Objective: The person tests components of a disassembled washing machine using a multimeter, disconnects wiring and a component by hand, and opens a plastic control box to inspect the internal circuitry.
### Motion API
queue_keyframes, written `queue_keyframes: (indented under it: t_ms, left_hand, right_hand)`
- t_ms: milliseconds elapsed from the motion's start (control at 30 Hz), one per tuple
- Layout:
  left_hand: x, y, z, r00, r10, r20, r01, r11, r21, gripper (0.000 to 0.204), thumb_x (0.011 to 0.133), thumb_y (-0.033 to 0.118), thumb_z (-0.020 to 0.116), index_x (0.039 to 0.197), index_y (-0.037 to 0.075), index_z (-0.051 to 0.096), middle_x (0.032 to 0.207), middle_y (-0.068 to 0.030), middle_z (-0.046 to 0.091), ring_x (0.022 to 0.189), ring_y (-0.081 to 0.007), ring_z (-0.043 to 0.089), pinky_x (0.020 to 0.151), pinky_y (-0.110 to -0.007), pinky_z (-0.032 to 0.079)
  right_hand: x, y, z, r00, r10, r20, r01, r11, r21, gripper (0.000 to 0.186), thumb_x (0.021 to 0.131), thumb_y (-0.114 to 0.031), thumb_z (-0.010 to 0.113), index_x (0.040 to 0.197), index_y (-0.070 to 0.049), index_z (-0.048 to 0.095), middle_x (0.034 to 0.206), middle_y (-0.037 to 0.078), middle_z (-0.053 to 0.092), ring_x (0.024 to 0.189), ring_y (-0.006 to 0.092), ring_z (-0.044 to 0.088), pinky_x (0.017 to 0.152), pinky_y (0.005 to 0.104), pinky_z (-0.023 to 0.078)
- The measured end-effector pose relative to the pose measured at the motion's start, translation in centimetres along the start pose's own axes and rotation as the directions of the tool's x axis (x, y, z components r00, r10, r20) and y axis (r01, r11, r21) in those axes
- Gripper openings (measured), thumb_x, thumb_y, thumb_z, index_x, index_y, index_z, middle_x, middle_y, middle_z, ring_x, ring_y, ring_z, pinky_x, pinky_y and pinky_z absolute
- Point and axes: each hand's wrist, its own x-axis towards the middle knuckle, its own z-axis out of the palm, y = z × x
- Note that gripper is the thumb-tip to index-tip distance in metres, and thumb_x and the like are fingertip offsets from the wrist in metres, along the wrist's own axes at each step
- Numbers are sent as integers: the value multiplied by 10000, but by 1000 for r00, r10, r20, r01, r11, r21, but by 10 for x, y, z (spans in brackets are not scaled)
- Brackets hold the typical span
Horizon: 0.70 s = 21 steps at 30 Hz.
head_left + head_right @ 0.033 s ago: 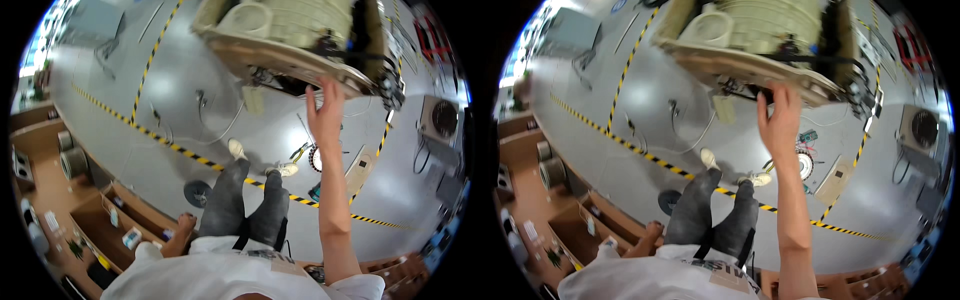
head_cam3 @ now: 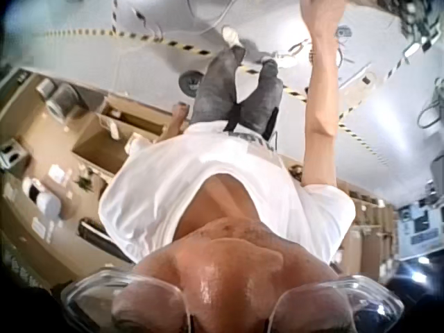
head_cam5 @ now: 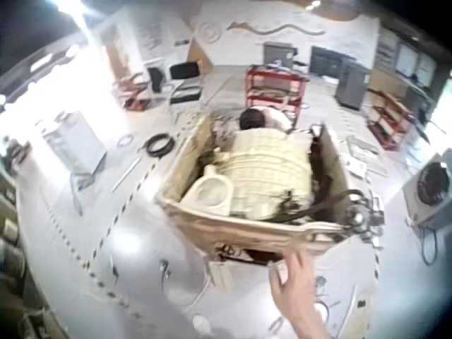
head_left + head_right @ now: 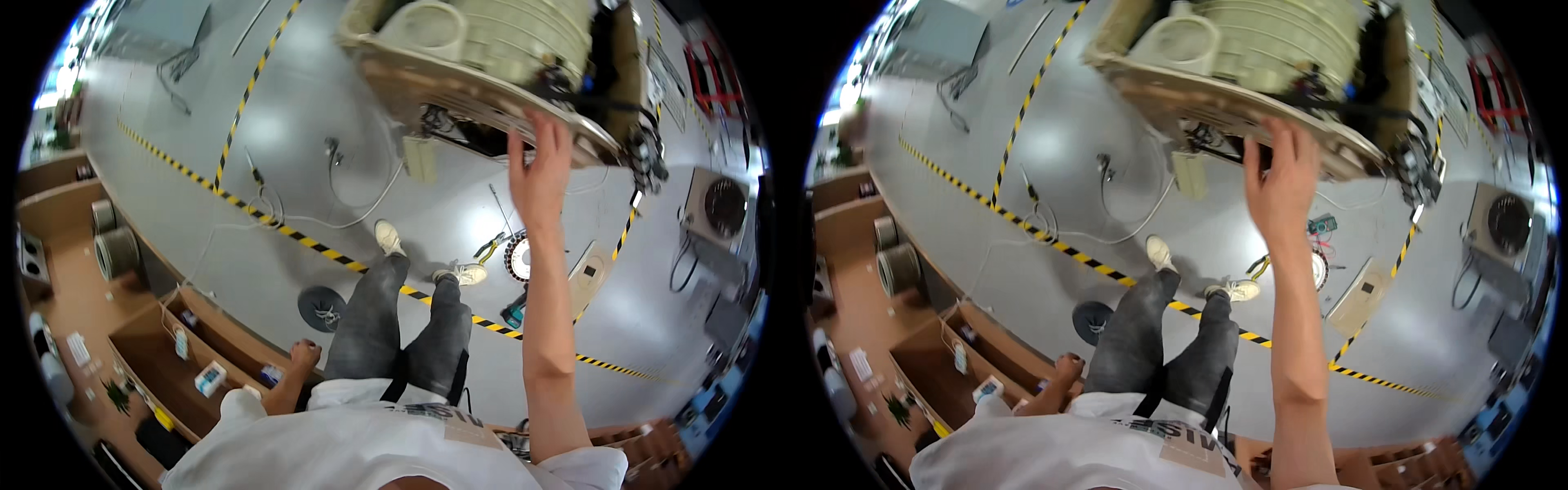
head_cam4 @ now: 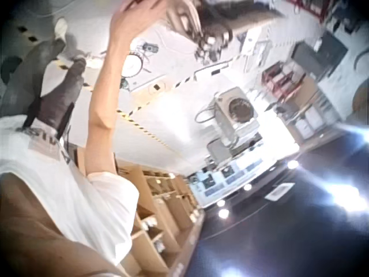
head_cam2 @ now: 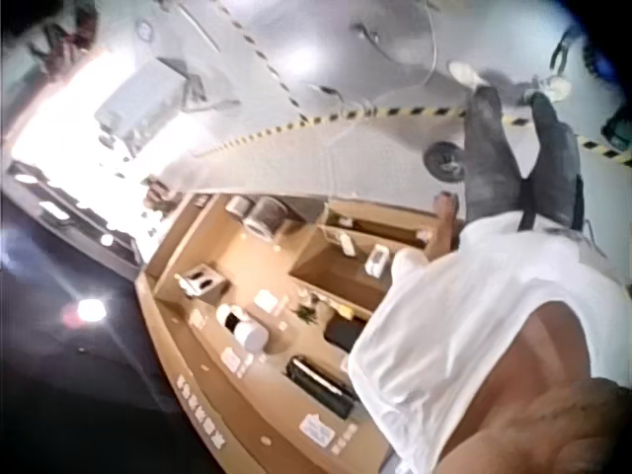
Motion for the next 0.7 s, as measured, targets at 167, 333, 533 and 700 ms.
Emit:
queue_keyframes:
  t_ms: [167,333,533,700]
  left_hand:
    - [10,-31,-37,966,-244,82,257,925,-280,394,757,332,642,1034,53,674,1083,-228,620,1098,-379,530,982,-442,404]
    - [9,-125,-19,897,-419,141,415,688,-596,405,764,306,637,1041,12,660,1057,-191,657,1002,-360,608,887,-445,462]
    - [49,-51,-87,920,-368,137,343,581,-738,294,758,210,681,957,-4,649,895,-138,665,860,-253,621,782,-368,477]
    - [93,16,-221,967,-245,68,181,474,-862,225,815,161,652,964,-1,608,884,-82,629,819,-180,564,749,-312,453]
  right_hand:
    - [47,-31,76,998,-28,48,40,962,-270,373,943,-301,529,1224,-56,542,1208,148,546,1139,340,484,993,460,345]
    - [40,-39,111,995,2,102,29,954,-299,394,947,-253,516,1292,-65,497,1285,157,505,1223,346,430,1071,477,278]
    - [46,-47,108,977,88,192,-15,936,-352,533,938,-226,509,1394,-12,338,1405,212,357,1348,389,269,1127,516,175]
    - [50,-51,109,968,127,216,-20,897,-441,758,850,-268,635,1412,50,239,1421,288,278,1353,461,214,1113,572,155]
